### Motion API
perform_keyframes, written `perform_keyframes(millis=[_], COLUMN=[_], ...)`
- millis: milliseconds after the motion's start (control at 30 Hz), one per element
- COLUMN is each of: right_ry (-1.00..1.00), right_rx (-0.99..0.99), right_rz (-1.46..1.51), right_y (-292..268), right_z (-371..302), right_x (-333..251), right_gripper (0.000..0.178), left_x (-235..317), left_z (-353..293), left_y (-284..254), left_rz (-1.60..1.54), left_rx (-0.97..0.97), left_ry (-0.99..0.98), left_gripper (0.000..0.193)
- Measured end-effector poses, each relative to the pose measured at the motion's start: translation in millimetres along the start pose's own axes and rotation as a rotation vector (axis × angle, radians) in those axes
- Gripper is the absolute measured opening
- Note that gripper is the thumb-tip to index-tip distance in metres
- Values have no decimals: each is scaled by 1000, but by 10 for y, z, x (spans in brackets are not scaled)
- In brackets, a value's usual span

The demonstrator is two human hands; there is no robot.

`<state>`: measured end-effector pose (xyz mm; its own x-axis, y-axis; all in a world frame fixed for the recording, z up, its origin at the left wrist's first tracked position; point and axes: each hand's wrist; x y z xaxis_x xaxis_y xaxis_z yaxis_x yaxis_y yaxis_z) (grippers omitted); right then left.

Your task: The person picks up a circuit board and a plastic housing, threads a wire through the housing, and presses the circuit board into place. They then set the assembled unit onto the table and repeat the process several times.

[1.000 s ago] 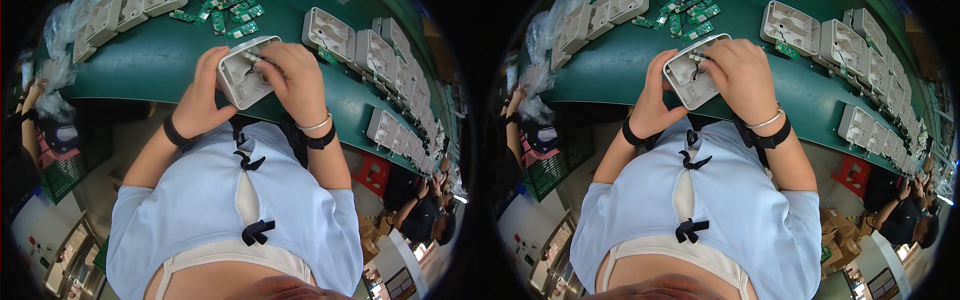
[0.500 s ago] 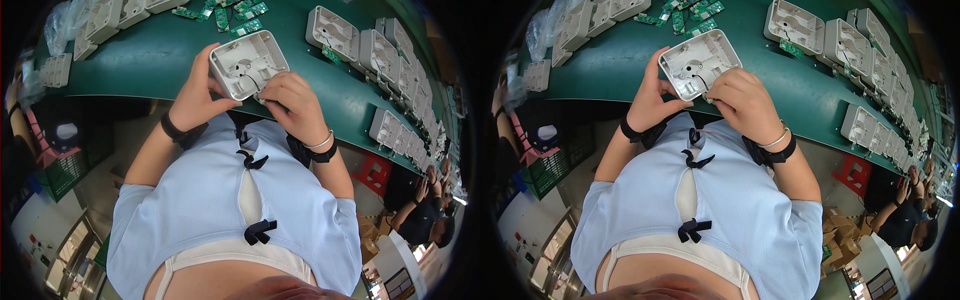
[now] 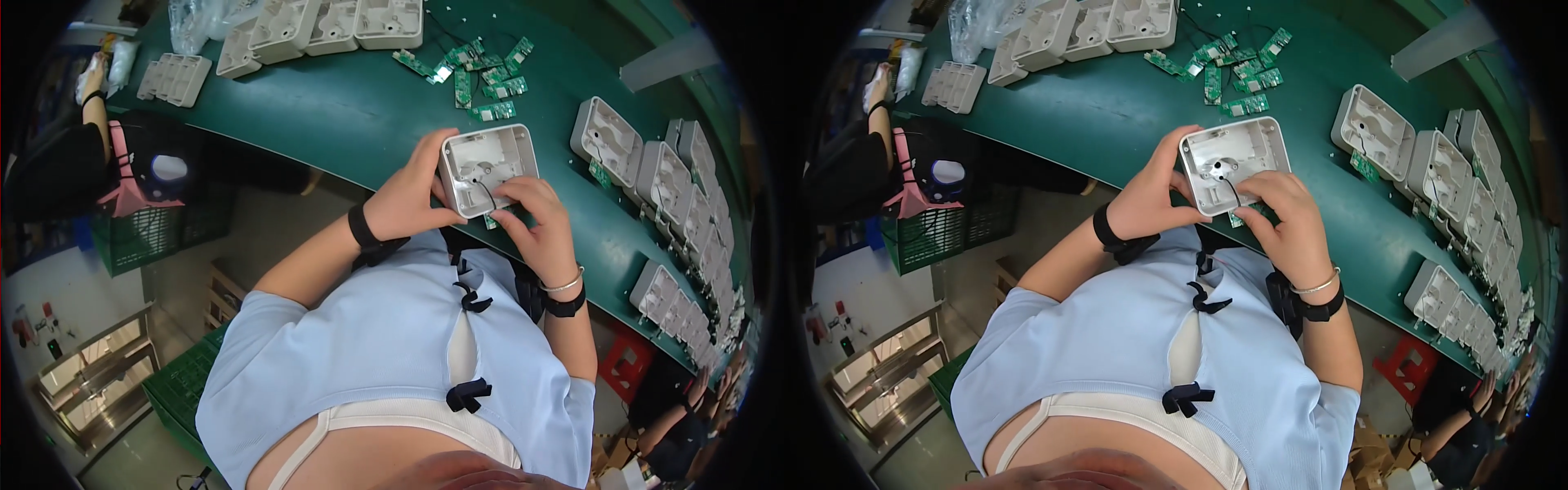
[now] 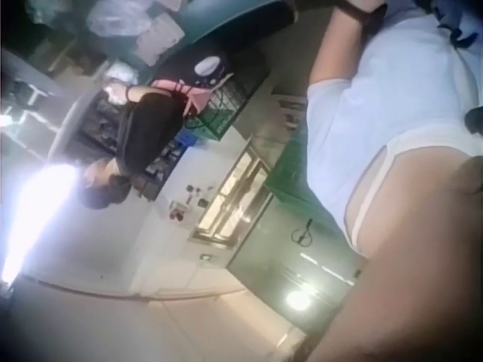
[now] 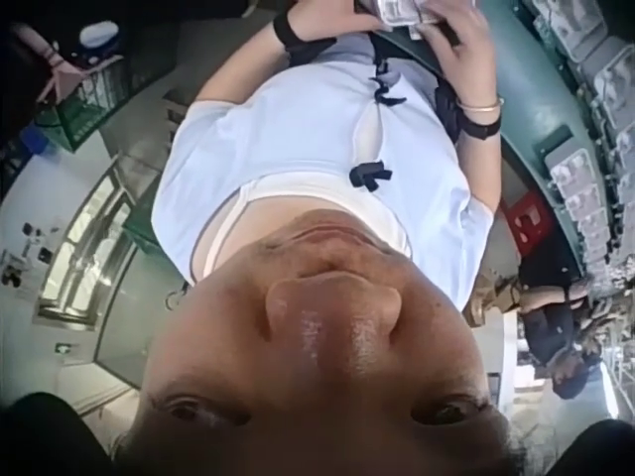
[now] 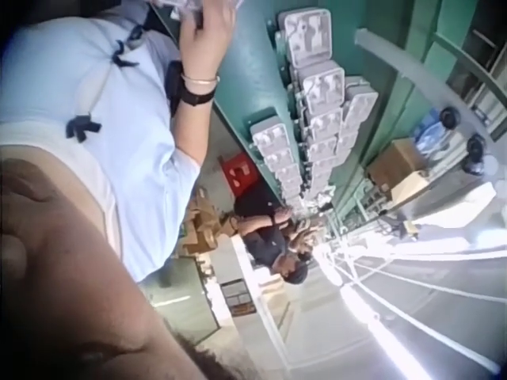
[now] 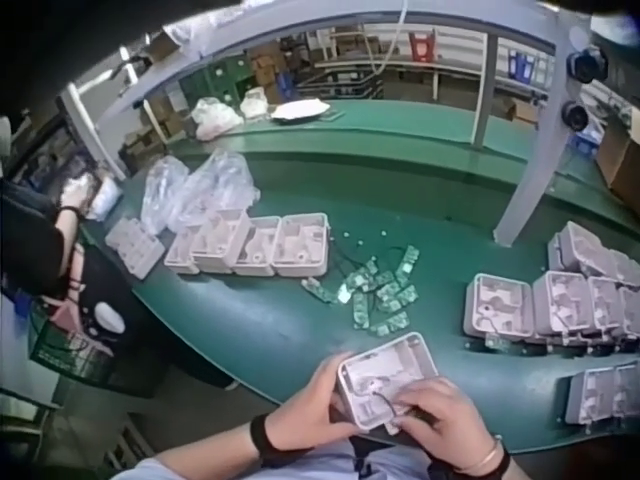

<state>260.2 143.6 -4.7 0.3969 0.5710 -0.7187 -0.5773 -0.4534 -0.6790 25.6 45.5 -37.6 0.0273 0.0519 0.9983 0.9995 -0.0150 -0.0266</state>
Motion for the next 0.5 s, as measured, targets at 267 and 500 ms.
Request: perform_keyframes(millis=[267, 500], right_ry=[-384, -424], right_rx=[28, 101], right_rz=[-389, -445], right_y=[63, 47], right_z=[69, -85], right_x=[-40, 1], right_gripper=[24, 26], left_x=[106, 387], left_z=[-35, 74], left_y=[-79, -750], left_rz=[-84, 313], left_rx=[-10, 41], left_ry=[-89, 88], left_gripper=[112, 85])
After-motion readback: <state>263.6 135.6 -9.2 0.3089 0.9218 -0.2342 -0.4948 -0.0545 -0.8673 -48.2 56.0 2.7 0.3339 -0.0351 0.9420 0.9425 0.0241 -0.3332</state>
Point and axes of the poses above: each hand's wrist, its own z-axis towards the middle knuckle, its own y-axis out of the palm, x = y × z, and after that the axes turned 11 degrees about -z, right-handed
